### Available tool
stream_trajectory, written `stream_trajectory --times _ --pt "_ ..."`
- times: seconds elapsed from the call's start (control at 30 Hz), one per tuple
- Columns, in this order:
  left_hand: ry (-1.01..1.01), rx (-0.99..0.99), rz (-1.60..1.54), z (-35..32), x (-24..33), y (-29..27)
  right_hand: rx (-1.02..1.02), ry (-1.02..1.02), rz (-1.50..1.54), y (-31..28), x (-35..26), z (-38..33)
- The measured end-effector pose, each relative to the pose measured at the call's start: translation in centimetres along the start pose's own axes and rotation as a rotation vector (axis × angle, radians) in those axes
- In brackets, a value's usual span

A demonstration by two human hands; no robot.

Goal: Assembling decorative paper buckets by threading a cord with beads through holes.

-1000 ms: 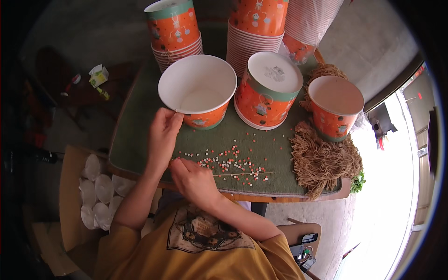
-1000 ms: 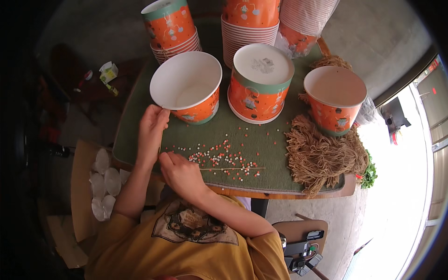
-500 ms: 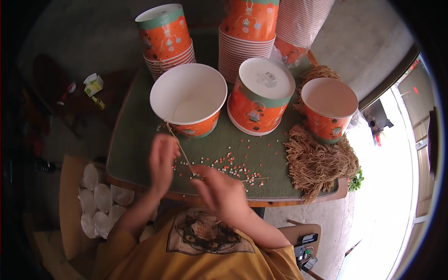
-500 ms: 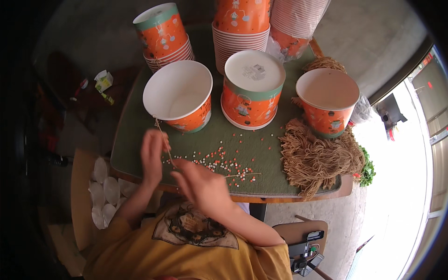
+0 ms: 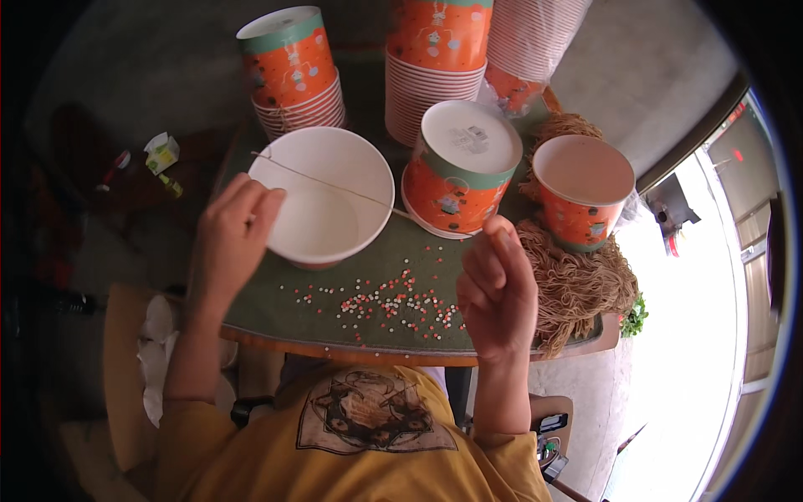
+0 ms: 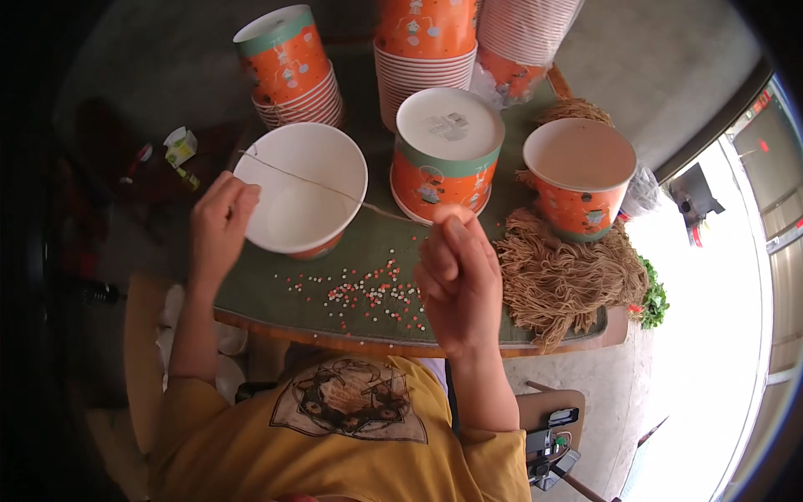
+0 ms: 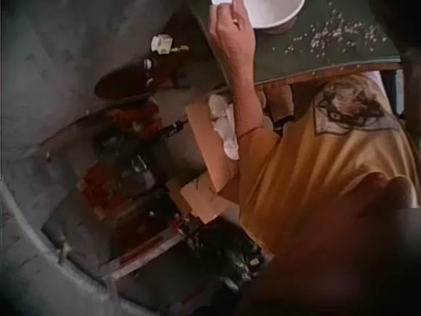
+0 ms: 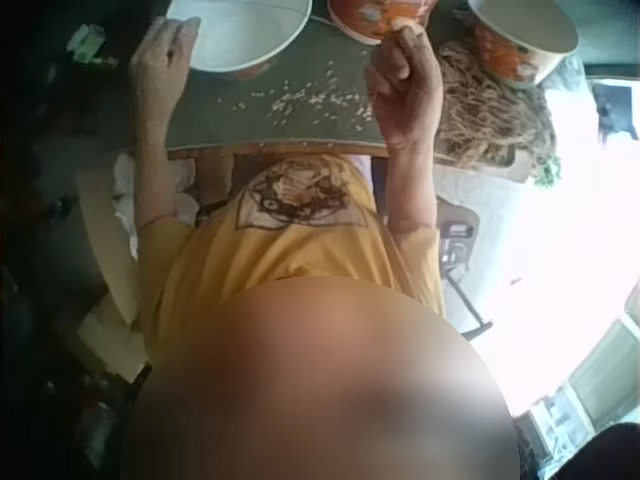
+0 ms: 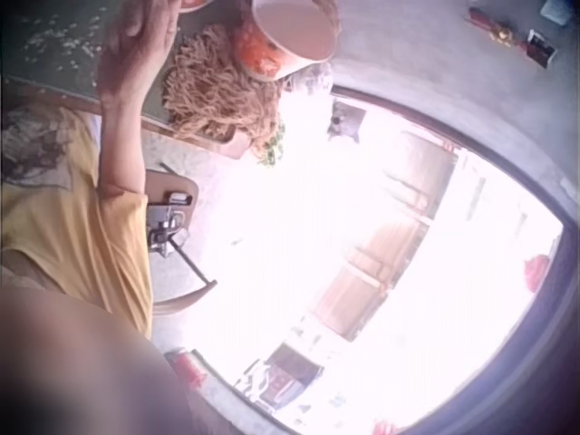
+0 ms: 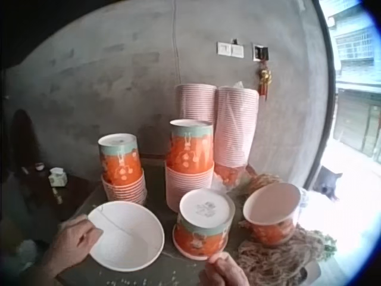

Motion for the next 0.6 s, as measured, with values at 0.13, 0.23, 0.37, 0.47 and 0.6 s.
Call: stream_trajectory --times 0.13,0.23,0.37,0.47,0.6 --pt "0.106 -0.186 -0.065 -0.4 -3.6 -0.7 -0.036 0.144 0.197 0.3 4.1 2.5" --pt "0.134 0.156 0.005 -0.7 -2.4 -3.1 -0.005 0.208 0.246 0.2 6.8 3.5" --pt "0.105 0.217 -0.017 -6.2 2.2 -3.1 0.055 0.187 0.222 1.1 9.0 2.8" --pt "-0.062 -0.201 -0.233 -7.9 6.0 2.6 0.059 0.214 0.172 2.2 10.6 1.7" --pt "-0.206 -0.169 -0.360 -8.3 5.2 6.2 0.047 0.141 0.103 1.8 11.0 0.5"
Point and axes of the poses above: each hand's wrist, its own z-axis towards the middle knuckle, its own y-axis out of the palm, x = y × z, the point moved 8 cm from there along z, towards the middle knuckle, and after that the axes turned 1 degree about z, right-handed, at the moved point
